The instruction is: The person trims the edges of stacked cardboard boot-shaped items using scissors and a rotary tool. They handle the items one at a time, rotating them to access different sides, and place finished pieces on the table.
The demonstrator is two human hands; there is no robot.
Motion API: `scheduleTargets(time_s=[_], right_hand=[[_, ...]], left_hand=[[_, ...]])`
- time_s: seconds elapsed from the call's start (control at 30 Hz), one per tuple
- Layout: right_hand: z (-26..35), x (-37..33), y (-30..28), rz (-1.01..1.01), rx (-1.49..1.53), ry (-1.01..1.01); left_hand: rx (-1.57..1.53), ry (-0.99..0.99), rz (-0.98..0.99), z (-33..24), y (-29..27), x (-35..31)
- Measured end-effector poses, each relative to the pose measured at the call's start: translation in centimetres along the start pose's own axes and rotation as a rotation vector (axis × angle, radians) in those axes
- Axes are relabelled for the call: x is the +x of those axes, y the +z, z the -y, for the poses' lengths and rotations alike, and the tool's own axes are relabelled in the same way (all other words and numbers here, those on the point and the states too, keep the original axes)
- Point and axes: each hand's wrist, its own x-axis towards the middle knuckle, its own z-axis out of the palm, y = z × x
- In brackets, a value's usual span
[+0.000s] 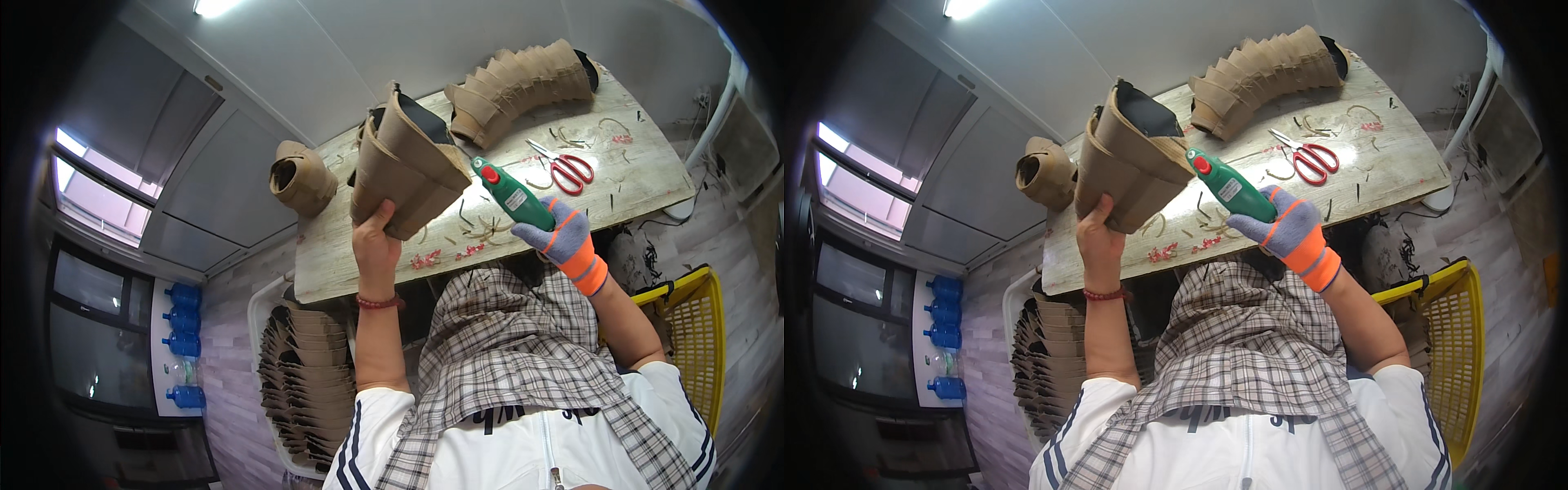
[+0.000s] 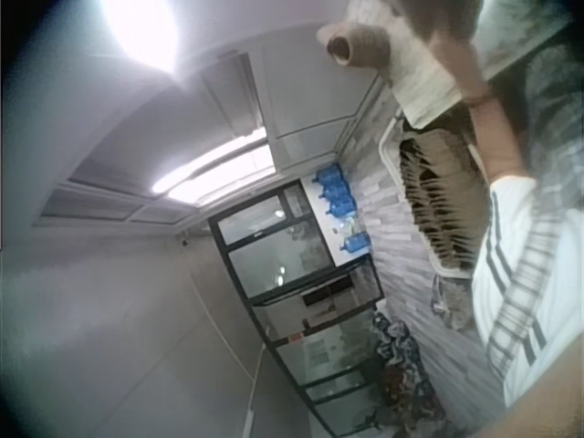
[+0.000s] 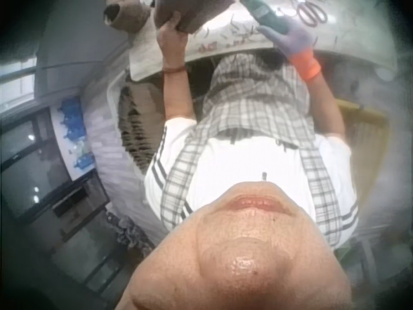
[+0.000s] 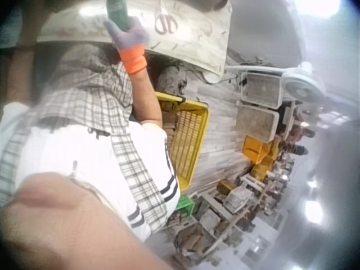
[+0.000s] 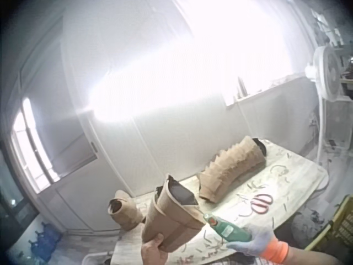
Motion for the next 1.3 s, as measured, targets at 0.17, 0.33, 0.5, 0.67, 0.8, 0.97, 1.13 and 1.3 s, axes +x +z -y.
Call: scheduleTargets(time_s=[0.17,0.33,0.5,0.67,0.8,0.97,1.13,1.3], right_hand=[[0.9,-1.0,-0.5,-0.012,0.027,-0.009],[0.6,-0.9,-0.6,-0.094,0.079,-0.052],[2.0,-0.6,-1.3,-0.059,0.081,0.013],[1.9,-0.2,-1.5,-0.013,0.182,0.091],[2.3,0.1,-1.9,0.011,0.312,0.16],[2.1,0.7,-2.2,0.017,0.348,0.138],[0.2,1.4,-3.0,-0.038,0.189,0.059],[-3.0,-0.7,-3.3,-0.102,-0.2,-0.067]], left_hand=[[0.064,-0.046,0.007,1.6,0.7,-1.1],[0.214,0.028,0.048,3.2,1.4,-1.8],[0.61,0.162,0.059,4.4,1.4,-3.4],[0.983,0.385,0.208,5.5,-0.3,-4.2],[1.046,0.398,0.276,5.8,-1.4,-4.8],[1.226,0.521,0.408,5.2,-2.7,-5.3],[0.549,-0.056,0.073,3.0,-3.6,-5.8],[-0.073,-0.189,-0.09,-3.8,-0.1,-2.5]])
